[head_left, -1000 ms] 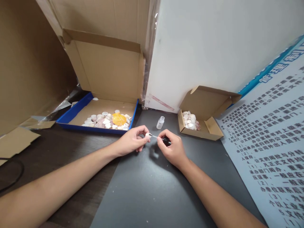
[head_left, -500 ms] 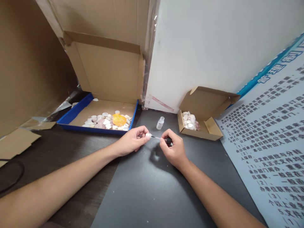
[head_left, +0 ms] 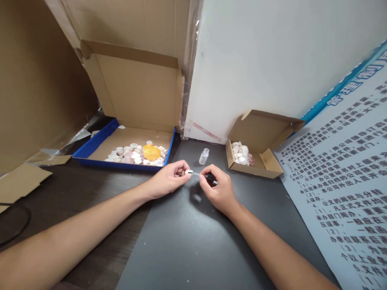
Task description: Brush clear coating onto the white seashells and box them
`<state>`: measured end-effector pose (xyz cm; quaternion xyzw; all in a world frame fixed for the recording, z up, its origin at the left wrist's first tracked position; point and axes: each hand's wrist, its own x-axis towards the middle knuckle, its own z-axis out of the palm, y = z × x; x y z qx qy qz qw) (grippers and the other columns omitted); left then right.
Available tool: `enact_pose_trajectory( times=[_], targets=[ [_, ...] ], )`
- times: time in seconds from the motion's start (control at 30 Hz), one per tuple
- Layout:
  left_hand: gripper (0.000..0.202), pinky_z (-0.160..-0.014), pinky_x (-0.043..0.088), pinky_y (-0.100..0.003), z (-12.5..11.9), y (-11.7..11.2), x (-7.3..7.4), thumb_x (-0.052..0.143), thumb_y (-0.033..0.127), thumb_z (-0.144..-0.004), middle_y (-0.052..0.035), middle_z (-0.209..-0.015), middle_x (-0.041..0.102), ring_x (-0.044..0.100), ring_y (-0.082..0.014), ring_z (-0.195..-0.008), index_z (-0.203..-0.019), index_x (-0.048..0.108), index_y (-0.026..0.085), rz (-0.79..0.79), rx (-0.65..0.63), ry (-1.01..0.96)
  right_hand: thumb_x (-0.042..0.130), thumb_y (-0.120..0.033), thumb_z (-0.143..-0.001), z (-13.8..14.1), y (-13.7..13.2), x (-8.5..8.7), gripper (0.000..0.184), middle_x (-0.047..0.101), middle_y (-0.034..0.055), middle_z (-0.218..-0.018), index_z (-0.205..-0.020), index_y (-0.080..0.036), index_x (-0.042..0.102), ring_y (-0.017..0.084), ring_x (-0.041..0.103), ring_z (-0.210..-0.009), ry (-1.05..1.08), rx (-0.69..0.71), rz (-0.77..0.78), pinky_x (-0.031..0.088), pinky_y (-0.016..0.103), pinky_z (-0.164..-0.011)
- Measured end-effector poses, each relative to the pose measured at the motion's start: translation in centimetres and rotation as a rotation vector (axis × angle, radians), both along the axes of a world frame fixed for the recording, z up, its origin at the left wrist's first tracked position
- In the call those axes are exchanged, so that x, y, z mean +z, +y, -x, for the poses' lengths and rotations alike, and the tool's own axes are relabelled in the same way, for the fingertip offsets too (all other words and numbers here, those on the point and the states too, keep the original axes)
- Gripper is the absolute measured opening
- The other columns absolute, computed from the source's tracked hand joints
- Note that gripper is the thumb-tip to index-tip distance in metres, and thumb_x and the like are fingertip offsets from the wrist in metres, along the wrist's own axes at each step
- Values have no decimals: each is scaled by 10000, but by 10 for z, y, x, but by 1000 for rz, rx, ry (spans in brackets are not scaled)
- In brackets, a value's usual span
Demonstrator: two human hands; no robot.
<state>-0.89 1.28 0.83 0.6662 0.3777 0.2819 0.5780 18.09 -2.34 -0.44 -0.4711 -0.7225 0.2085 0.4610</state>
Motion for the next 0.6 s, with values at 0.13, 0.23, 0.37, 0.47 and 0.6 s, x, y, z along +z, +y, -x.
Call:
enact_pose_trajectory(
  times=[0.13, 0.23, 0.37, 0.47, 0.6],
  targets=[
    [297, -407, 254, -186, 0, 0, -1, 582, 461, -851, 100, -560, 394, 336, -51, -424, -835, 447, 197, 6, -11, 7, 540, -185, -802, 0, 2, 0, 108, 492, -32, -644, -707, -199, 491, 103, 437, -550, -30, -70, -17, 364, 232, -538],
    [310, -409, 254, -189, 0, 0, 0, 580, 478, -849, 101, -560, 388, 332, -52, -426, -831, 444, 199, 11, -8, 8, 534, -162, -781, -2, 2, 0, 123, 459, -44, -620, -687, -202, 466, 98, 416, -533, -6, -87, -38, 348, 227, -521],
    [302, -423, 252, -195, 0, -1, 2, 592, 462, -836, 100, -573, 398, 337, -52, -438, -837, 443, 199, 12, -8, 0, 541, -185, -816, -1, -1, 1, 87, 482, -43, -639, -736, -195, 507, 93, 425, -531, 38, -2, -20, 358, 217, -511],
    [284, -443, 258, -200, 0, -2, 2, 591, 441, -836, 99, -580, 407, 340, -52, -449, -841, 444, 198, -3, -11, -2, 544, -198, -827, 1, -2, 0, 72, 497, -40, -652, -758, -192, 523, 92, 432, -535, 19, 15, 4, 365, 218, -519],
    [280, -454, 249, -205, -1, -2, 1, 576, 446, -851, 98, -574, 397, 329, -54, -455, -831, 445, 199, -13, -16, -11, 533, -158, -772, 0, -2, 0, 127, 424, -60, -596, -689, -204, 449, 88, 391, -509, 11, -87, 9, 331, 218, -499]
  ],
)
